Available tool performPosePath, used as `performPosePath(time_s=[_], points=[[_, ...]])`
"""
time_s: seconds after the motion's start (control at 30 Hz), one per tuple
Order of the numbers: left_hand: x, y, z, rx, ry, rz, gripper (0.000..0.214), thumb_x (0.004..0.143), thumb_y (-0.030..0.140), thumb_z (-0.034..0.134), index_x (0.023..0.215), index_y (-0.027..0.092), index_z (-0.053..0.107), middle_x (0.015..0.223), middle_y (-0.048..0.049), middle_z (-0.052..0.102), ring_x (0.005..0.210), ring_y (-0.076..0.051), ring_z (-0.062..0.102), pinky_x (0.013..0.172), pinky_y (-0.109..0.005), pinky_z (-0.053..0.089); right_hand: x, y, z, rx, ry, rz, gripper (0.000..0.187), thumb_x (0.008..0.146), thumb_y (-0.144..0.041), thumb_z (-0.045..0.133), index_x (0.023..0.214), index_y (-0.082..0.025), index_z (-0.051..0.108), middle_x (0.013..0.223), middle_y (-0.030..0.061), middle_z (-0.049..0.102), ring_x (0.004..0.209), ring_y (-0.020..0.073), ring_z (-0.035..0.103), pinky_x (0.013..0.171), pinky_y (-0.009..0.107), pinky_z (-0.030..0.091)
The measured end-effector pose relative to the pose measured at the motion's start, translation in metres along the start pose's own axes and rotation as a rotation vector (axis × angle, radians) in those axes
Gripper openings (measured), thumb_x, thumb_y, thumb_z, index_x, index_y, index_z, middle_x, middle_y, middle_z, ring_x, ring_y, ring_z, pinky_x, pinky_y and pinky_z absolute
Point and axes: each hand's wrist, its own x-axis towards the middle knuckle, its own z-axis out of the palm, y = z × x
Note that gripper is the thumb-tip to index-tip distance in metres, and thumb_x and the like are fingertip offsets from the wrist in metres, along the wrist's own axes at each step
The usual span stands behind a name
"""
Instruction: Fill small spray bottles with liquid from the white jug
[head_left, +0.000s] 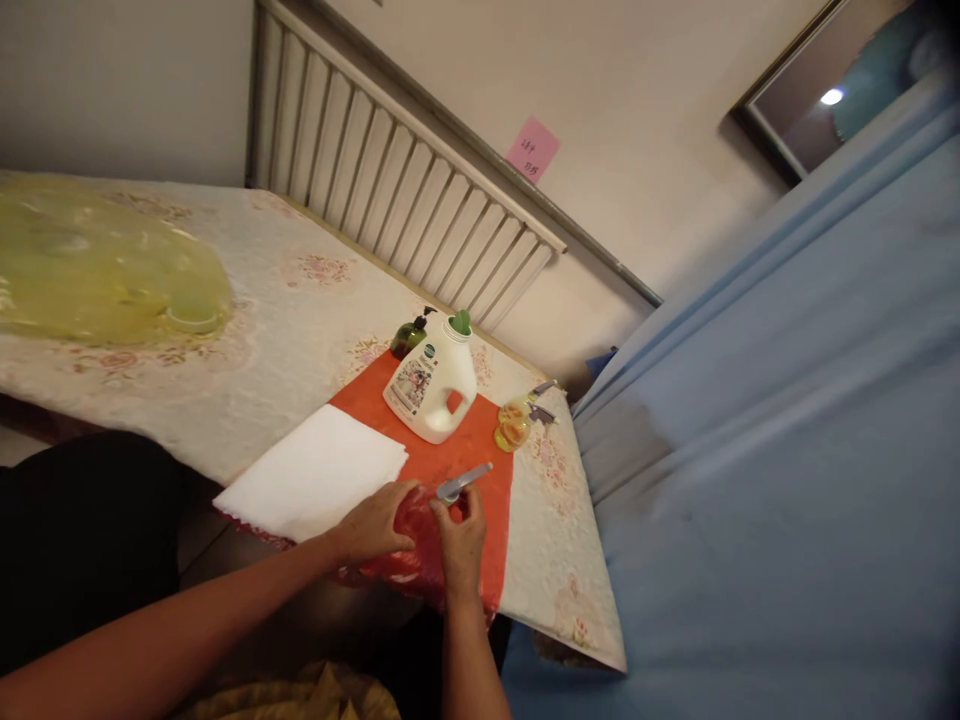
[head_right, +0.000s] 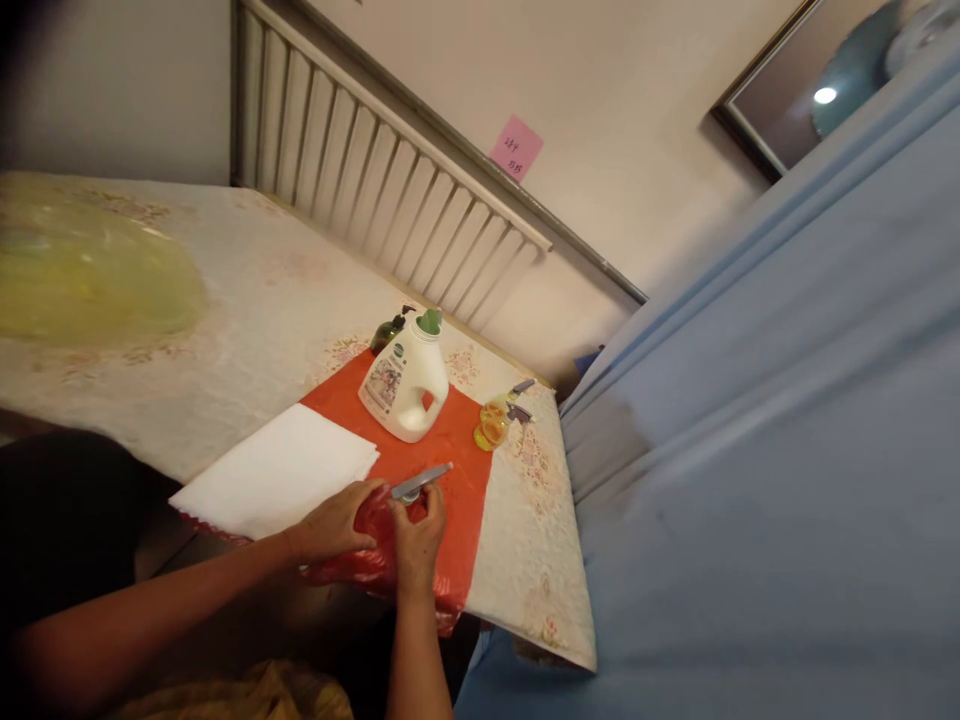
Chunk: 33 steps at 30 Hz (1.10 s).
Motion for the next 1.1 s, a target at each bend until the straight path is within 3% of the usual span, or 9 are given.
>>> performPosePath(time_s=[0.2,0.43,0.53,0.7,0.87,1.1], points=[[0.005,-0.013,0.007,0.003,0.014,0.037,0.081,0.065,0.028,0.072,0.140,0.022,0.041,0.141,-0.0123,0.054,0.132,-0.033,0.049,0.113,-0.047,0.037,-0.016,0.018,0.014,-0.101,0.115,0.035,0.064,0.060,-0.031,0.081,0.119,-0.016,0.061,0.125,0.0160,0.064,0.114,0.0311,0.060,0.099,0.043,0.046],[0.003,-0.020,0.004,-0.006,-0.100,0.070,0.107,0.060,0.022,0.071,0.153,0.021,0.018,0.157,-0.0149,0.035,0.142,-0.034,0.037,0.117,-0.048,0.034,-0.027,0.022,0.029,-0.157,0.103,0.113,0.080,0.053,-0.020,0.083,0.128,-0.018,0.056,0.132,0.0164,0.062,0.123,0.0342,0.057,0.108,0.047,0.042],[-0.002,-0.030,-0.002,0.037,-0.105,0.134,0.093,0.069,0.023,0.065,0.152,0.021,0.025,0.158,-0.0118,0.035,0.143,-0.032,0.037,0.119,-0.047,0.031,-0.027,0.020,0.031,-0.163,0.111,0.138,0.082,0.055,-0.020,0.082,0.131,-0.014,0.053,0.135,0.0201,0.059,0.127,0.0360,0.055,0.109,0.048,0.040],[0.008,-0.048,-0.028,0.225,0.121,0.175,0.057,0.085,0.023,0.049,0.141,0.016,0.044,0.147,-0.0137,0.050,0.137,-0.028,0.046,0.118,-0.047,0.034,-0.026,0.018,0.032,-0.219,0.126,0.153,0.077,0.060,-0.026,0.078,0.130,-0.007,0.053,0.134,0.0245,0.059,0.126,0.0366,0.056,0.108,0.047,0.042],[0.031,-0.064,-0.052,0.512,0.250,0.202,0.038,0.087,0.025,0.051,0.122,0.013,0.061,0.134,-0.0192,0.059,0.128,-0.032,0.052,0.109,-0.051,0.041,-0.019,0.022,0.022,-0.255,0.092,0.186,0.072,0.063,-0.032,0.075,0.128,-0.007,0.055,0.131,0.0231,0.062,0.124,0.0336,0.058,0.106,0.042,0.044],[0.032,-0.087,-0.048,0.631,0.305,0.206,0.038,0.091,0.035,0.051,0.120,0.014,0.065,0.135,-0.0179,0.060,0.128,-0.033,0.052,0.108,-0.050,0.040,0.012,0.033,-0.019,-0.249,0.205,0.246,0.071,0.063,-0.041,0.074,0.124,-0.009,0.059,0.123,0.0198,0.068,0.115,0.0331,0.063,0.099,0.039,0.047]])
